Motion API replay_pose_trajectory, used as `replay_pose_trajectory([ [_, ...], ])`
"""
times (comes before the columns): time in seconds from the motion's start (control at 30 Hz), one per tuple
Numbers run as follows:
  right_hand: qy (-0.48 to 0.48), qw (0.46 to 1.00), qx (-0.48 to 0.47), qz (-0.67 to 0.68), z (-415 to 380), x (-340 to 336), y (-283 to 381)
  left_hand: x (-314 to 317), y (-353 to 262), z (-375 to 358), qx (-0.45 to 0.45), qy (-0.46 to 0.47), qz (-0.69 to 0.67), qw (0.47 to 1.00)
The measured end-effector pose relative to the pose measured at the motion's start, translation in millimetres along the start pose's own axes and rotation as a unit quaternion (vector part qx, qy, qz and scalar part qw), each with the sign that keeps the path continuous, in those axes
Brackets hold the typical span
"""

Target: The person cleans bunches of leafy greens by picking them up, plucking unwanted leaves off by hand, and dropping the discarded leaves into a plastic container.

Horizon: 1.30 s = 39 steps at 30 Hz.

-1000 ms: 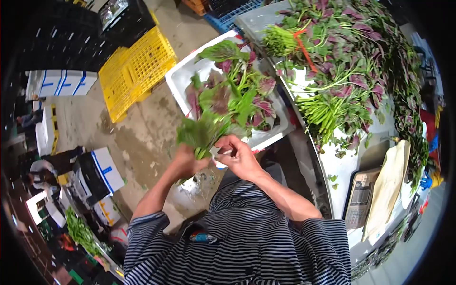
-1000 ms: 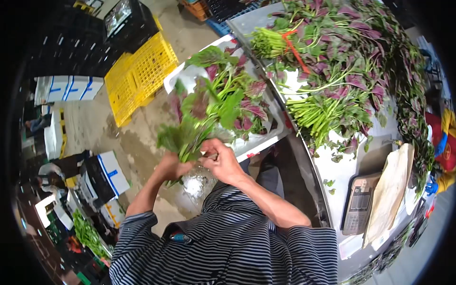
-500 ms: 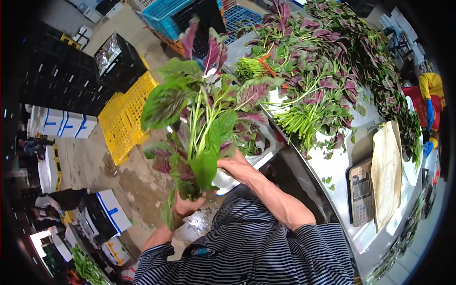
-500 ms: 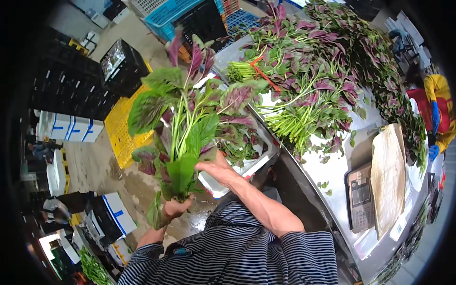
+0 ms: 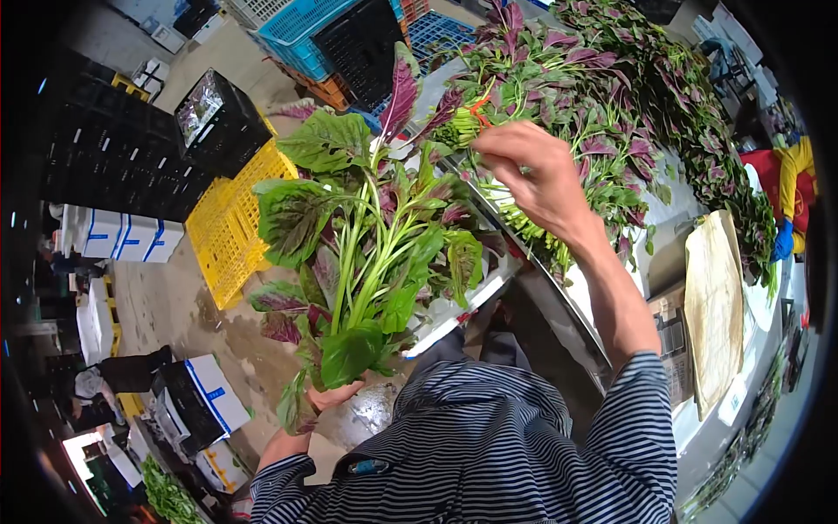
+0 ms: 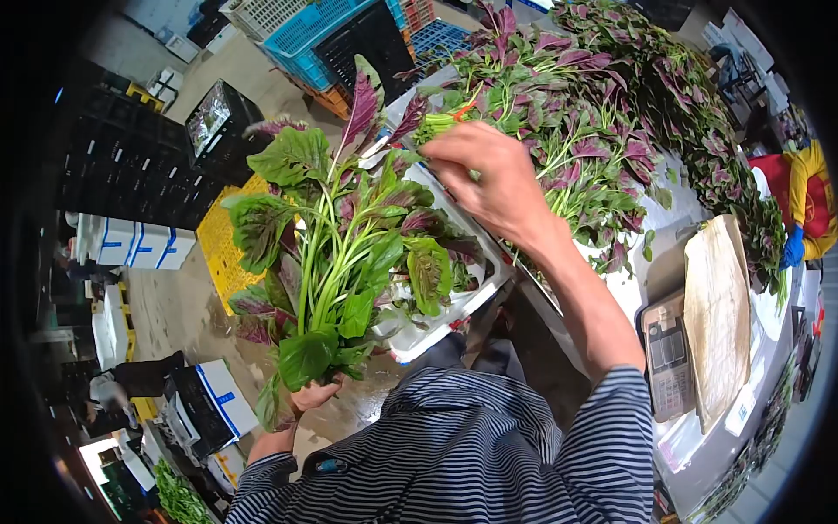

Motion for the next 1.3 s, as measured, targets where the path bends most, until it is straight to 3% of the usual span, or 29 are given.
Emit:
replay_pose_trajectory([
  [0.03,0.0,0.995,-0.086,-0.039,9,8,10,-1,-3,-1,0.062,-0.036,0.057,0.996],
  [0.1,-0.004,0.991,-0.123,-0.056,21,25,12,-3,-9,-7,0.185,-0.107,0.168,0.962],
  [0.17,-0.009,0.985,-0.159,-0.073,26,42,10,-5,1,-7,0.163,-0.075,0.16,0.971],
  [0.27,0.096,0.985,-0.137,-0.043,28,81,-10,5,28,-15,0.124,-0.014,0.145,0.982],
  [0.43,0.211,0.976,-0.048,0.002,13,99,-21,23,71,-49,0.311,-0.065,-0.016,0.948],
  [0.53,0.077,0.994,-0.08,0.023,8,87,-20,17,96,-60,0.404,-0.097,-0.115,0.902],
  [0.6,0.094,0.993,-0.057,0.037,5,96,-32,8,114,-65,0.46,-0.12,-0.181,0.861],
  [0.63,0.106,0.993,-0.037,0.048,4,103,-40,22,93,2,0.487,-0.132,-0.212,0.837],
  [0.67,0.119,0.991,-0.015,0.06,1,108,-46,15,43,8,0.482,-0.134,-0.213,0.839],
  [0.7,0.122,0.99,-0.014,0.064,-3,110,-46,1,8,4,0.381,-0.097,-0.137,0.909],
  [0.77,0.146,0.98,0.096,0.095,-7,117,-63,-6,-67,26,0.161,-0.017,0.021,0.987],
  [0.8,0.159,0.97,0.15,0.109,-9,121,-70,-4,-60,25,0.159,-0.019,0.019,0.987],
  [0.83,0.161,0.97,0.148,0.11,-10,126,-72,1,-36,28,0.084,-0.029,-0.001,0.996],
  [0.9,0.101,0.939,0.264,0.196,-25,142,-94,11,9,25,-0.07,-0.045,-0.043,0.996],
  [0.93,0.07,0.915,0.32,0.237,-30,143,-98,12,13,24,-0.072,-0.046,-0.046,0.995],
  [1.03,0.013,0.905,0.331,0.267,-38,111,-104,16,9,19,0.033,0.005,-0.003,0.999],
  [1.1,-0.008,0.897,0.336,0.286,-40,98,-92,16,25,15,0.03,0.013,-0.048,0.998],
  [1.13,-0.024,0.969,0.157,0.189,-30,81,-64,16,32,15,0.034,0.024,-0.087,0.995],
  [1.17,-0.043,0.995,-0.032,0.08,-28,68,-33,17,35,18,0.041,0.036,-0.124,0.991],
  [1.2,-0.042,0.995,-0.031,0.08,-29,63,-28,15,28,20,0.041,0.037,-0.124,0.991],
  [1.3,0.105,0.97,-0.218,-0.029,-34,75,9,4,-17,22,0.164,0.011,-0.019,0.986],
])
Point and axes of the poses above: each hand's wrist, its own z-axis towards the middle knuckle, its own x-axis out of the palm, y = z × x, the point moved 7 cm from there along z, towards the middle knuckle, and after that the axes turned 15 degrees about -z, right-handed, at the moved point
